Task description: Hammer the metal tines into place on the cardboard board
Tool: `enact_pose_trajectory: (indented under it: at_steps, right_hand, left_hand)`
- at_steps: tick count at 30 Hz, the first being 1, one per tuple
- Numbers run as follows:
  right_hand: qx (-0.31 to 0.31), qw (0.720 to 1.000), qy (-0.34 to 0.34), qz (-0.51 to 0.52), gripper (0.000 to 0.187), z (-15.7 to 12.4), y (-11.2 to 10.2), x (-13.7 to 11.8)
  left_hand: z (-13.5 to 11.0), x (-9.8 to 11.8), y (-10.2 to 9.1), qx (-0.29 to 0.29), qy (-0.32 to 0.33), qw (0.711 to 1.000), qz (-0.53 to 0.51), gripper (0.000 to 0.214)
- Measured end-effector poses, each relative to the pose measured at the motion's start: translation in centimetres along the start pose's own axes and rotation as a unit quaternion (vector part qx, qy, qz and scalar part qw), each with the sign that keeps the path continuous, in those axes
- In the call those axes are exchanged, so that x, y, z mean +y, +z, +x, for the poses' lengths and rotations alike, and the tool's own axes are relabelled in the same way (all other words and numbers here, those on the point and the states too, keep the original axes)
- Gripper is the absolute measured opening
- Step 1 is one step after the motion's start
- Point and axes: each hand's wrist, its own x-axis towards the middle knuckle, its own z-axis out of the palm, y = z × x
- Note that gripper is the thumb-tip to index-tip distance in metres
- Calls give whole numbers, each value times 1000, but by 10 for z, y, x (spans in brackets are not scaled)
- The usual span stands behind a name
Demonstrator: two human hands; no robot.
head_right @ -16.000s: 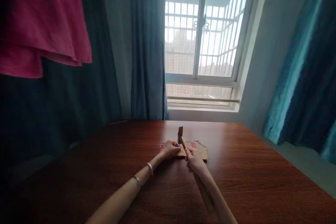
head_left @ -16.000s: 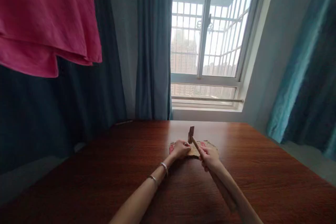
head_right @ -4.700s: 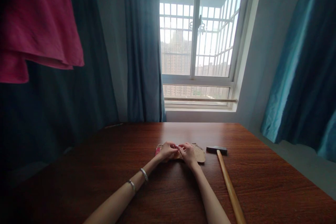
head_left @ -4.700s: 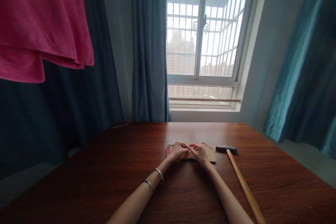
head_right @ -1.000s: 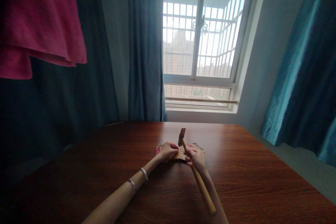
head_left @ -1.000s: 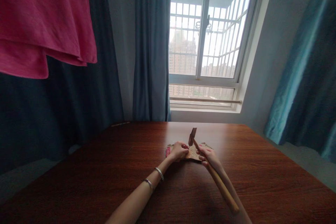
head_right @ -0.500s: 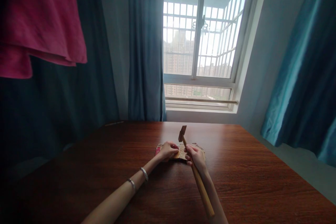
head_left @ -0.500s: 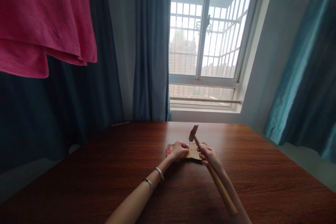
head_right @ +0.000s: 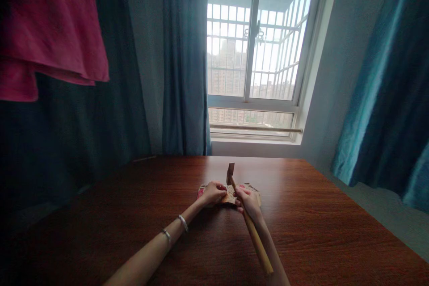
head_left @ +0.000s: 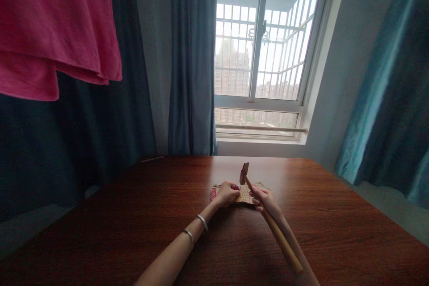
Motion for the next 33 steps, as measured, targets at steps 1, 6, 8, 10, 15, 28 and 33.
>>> enact_pose_trajectory:
  at_steps: [1,6,8,10,15,28,33]
  right_hand:
    - [1,1000,-1,2,33,0,0,0]
    - [7,1000,4,4,30,0,0,1]
    - [7,1000,5,7,30,1,-1,1]
    - [5,1000,6,11,31,1,-2,0]
    - [4,1000,17,13,28,2,-3,1]
    - [12,1000,9,17,30,1,-3,2]
    - [16,1000,2,21,33,0,-1,3]
  left_hand:
    - [0,0,0,1,-1,1000,4,17]
    - [2,-4,1,7,21,1000,5,19]
    - [2,-5,1,8,21,1000,7,18]
    - [3,-6,1,11,20,1000,9,18]
    - [3,-7,2,1,20,1000,1,20]
    - [-8,11,-6,9,-18,1000,21,16]
    - [-5,7,-3,15,3,1000,13,18]
